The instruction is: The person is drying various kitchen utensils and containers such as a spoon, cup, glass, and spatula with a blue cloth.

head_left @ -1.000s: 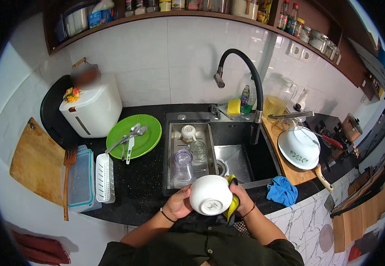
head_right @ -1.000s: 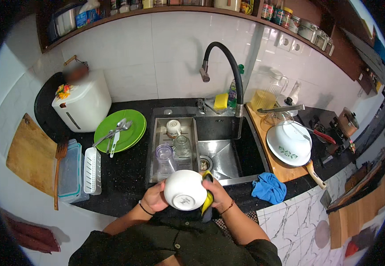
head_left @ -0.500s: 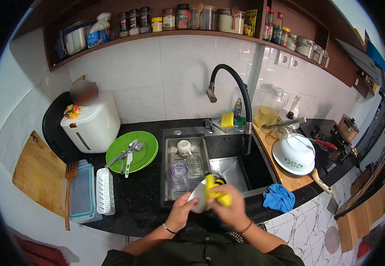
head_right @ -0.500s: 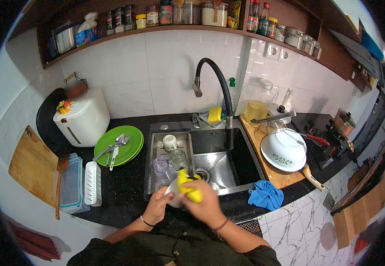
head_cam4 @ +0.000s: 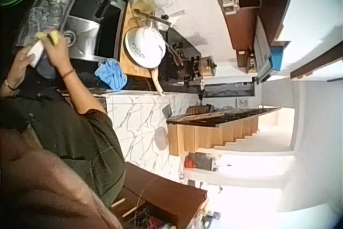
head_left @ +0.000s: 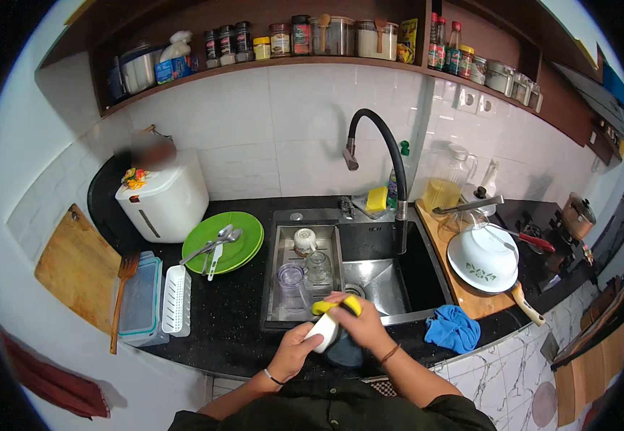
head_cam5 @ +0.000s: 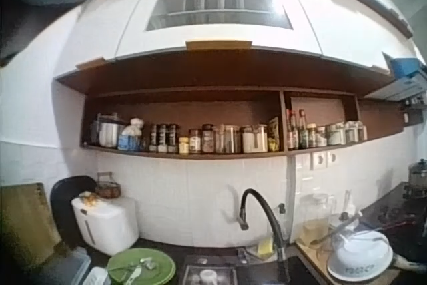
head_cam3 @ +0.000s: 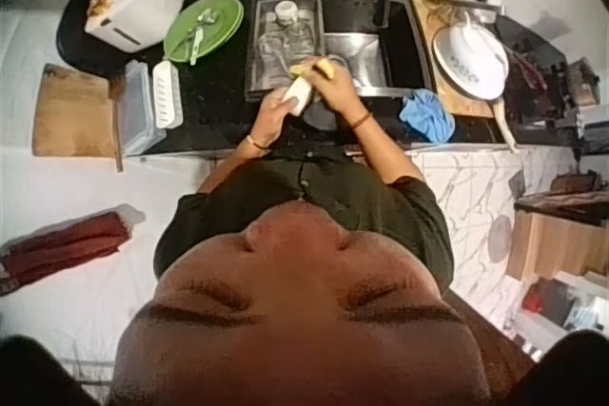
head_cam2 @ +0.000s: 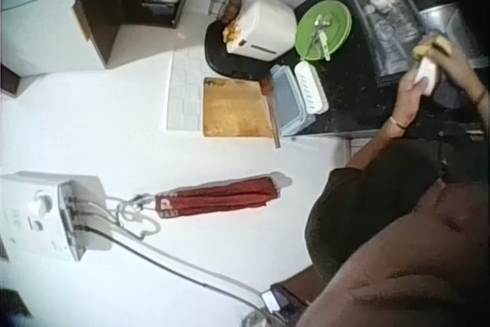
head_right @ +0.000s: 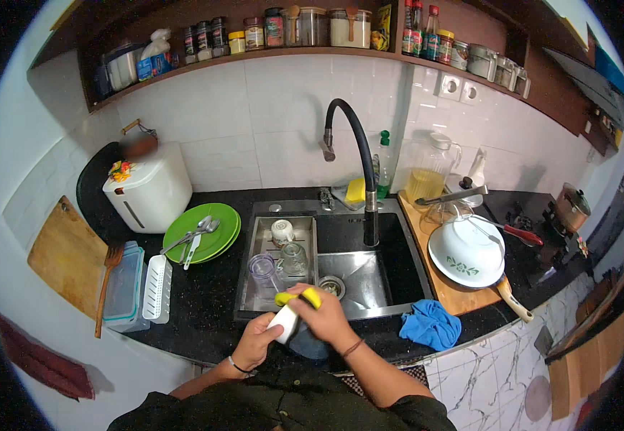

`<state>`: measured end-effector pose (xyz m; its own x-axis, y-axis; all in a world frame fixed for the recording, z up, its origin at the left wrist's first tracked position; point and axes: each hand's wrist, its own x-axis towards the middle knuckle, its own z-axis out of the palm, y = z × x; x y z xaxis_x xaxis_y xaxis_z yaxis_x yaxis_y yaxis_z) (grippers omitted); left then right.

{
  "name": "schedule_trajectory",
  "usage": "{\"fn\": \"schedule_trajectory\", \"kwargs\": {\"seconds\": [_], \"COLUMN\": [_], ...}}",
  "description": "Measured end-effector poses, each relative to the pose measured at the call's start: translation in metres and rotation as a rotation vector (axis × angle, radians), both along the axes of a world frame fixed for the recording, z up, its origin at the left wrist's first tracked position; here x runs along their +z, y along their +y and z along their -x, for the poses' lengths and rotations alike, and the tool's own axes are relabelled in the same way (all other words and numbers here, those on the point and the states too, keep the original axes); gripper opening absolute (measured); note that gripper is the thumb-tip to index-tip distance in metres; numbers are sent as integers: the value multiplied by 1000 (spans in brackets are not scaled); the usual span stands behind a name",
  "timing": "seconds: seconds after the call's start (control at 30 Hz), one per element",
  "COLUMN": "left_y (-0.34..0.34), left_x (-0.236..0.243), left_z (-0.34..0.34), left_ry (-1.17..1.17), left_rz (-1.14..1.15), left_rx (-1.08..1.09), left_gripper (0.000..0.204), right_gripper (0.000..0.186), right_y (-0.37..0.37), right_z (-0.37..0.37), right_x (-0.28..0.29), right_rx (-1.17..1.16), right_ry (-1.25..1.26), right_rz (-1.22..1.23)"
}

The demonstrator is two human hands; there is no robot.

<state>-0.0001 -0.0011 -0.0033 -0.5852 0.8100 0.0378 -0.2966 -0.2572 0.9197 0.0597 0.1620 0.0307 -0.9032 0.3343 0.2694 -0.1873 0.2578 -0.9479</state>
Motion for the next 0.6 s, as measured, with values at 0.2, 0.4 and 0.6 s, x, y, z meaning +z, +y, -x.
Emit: {"fn": "schedule_trajectory", "kwargs": {"seconds": [0.2,0.4,0.6], "left_y": [11,16,22], "left_x": [-9,2,-8], "left_z": [-24,-39,-65], "left_ry": [37,49,-40], "left_rz": [1,105,-50], "left_rx": [111,106,162], "left_gripper": [19,21,16], "right_gripper": [25,24,26], "right_y": [-10,29,62], "right_z": [-18,-20,-23], "right_x": [11,11,-26], "right_rx": [50,241,291], "right_ry": [191,69,-113], "right_rz": [-575,-306,380]}}
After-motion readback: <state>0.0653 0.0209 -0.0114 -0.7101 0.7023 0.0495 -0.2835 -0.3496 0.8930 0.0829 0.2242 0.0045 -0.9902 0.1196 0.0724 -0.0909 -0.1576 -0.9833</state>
